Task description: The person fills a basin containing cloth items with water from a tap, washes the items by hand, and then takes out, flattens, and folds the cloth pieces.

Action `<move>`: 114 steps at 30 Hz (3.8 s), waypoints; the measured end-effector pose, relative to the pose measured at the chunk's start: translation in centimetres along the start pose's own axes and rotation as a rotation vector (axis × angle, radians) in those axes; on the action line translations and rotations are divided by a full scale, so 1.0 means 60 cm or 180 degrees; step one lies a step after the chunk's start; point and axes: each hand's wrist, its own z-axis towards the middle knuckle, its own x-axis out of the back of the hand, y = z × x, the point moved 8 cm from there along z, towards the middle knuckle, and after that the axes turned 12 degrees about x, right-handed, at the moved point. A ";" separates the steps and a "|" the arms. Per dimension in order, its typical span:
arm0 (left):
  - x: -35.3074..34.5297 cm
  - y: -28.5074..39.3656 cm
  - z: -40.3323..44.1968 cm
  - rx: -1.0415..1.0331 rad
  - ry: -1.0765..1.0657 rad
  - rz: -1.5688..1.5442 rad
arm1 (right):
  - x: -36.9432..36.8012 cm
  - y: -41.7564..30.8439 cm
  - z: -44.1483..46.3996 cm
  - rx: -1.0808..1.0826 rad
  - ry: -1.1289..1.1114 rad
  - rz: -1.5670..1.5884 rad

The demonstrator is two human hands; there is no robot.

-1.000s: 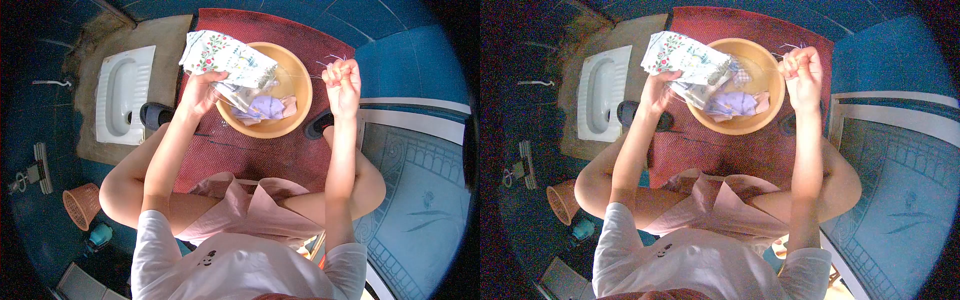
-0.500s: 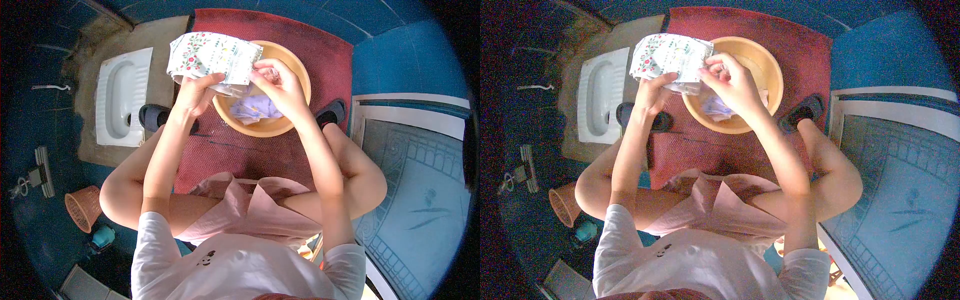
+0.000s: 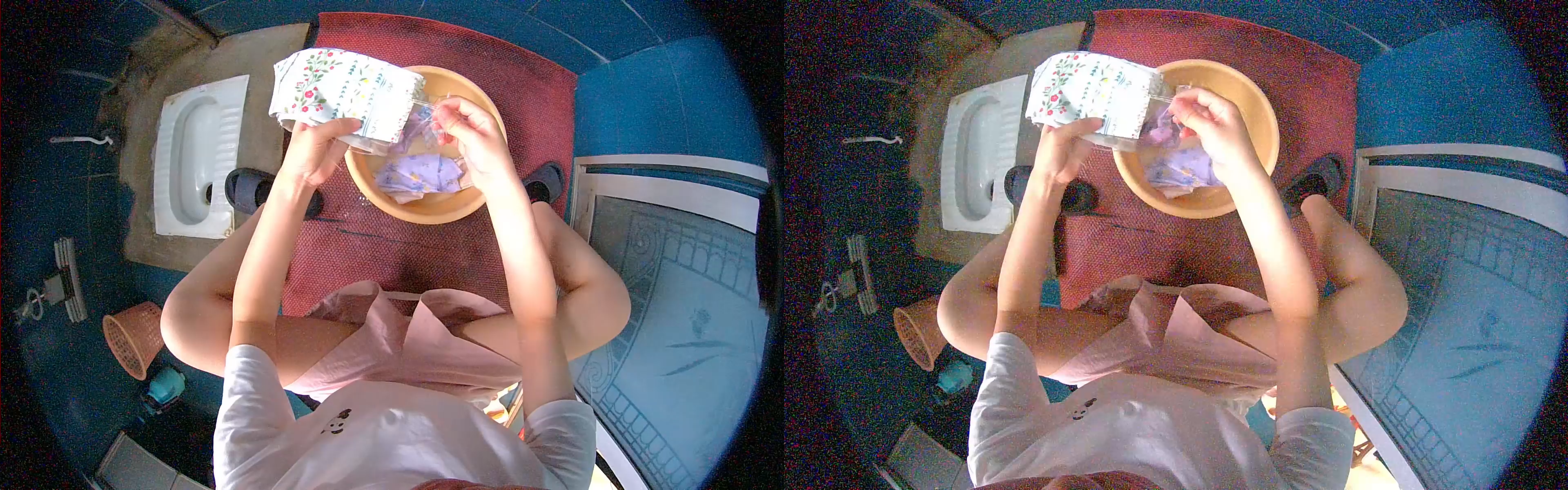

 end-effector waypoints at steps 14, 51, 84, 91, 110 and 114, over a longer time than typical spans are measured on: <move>0.025 0.024 0.014 -0.0127 -0.0067 -0.0236 | 0.159 -0.059 0.029 0.0113 0.0134 0.2957; -0.069 0.003 -0.028 0.0303 -0.0964 -0.0885 | 0.027 -0.024 -0.028 0.0433 0.0736 0.0450; 0.135 -0.259 0.033 0.2433 -0.0812 0.1884 | 0.081 0.067 -0.003 -0.0938 0.0040 0.2113; 0.259 -0.316 0.002 0.2889 -0.0336 0.1860 | 0.068 0.070 -0.024 -0.1078 0.0253 0.1874; -0.119 -0.047 -0.098 -0.0944 0.0227 0.3951 | -0.097 -0.040 -0.131 -0.0492 -0.0639 0.1399; -0.160 -0.026 -0.134 -0.0348 0.0398 0.4326 | -0.118 -0.082 -0.141 -0.0392 -0.0486 0.2120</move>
